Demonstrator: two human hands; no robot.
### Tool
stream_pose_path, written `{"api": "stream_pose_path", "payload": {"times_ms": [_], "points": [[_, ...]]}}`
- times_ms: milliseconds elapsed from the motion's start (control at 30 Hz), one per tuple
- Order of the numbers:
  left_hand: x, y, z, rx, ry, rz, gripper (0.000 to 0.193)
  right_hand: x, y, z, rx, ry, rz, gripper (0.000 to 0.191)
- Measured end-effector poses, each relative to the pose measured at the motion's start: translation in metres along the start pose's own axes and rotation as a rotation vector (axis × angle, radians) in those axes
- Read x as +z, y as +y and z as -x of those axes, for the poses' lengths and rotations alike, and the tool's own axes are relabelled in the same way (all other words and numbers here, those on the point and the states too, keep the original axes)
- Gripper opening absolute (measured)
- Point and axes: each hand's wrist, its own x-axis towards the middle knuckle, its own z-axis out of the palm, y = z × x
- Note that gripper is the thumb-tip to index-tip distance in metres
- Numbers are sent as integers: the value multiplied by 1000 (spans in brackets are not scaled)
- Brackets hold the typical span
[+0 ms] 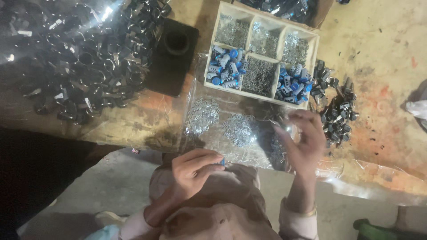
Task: The person sits at a workbench assembling small electrical terminal components. They pick blue and black plastic parts from a compartment tray, press the parts together by hand to join them, and place the assembled units into a cardboard box, repeating the cycle continuously.
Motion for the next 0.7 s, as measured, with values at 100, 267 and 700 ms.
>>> {"api": "stream_pose_path", "payload": {"times_ms": [100, 267, 700], "points": [[6, -7, -3, -30, 8, 106, 30, -4, 9, 23, 254, 55, -1261, 16], [16, -14, -1, -34, 30, 215, 34, 17, 2, 51, 484, -160, -880, 29], [4, -7, 6, 199, -102, -12, 27, 14, -56, 33, 272, -572, -363, 18]]}}
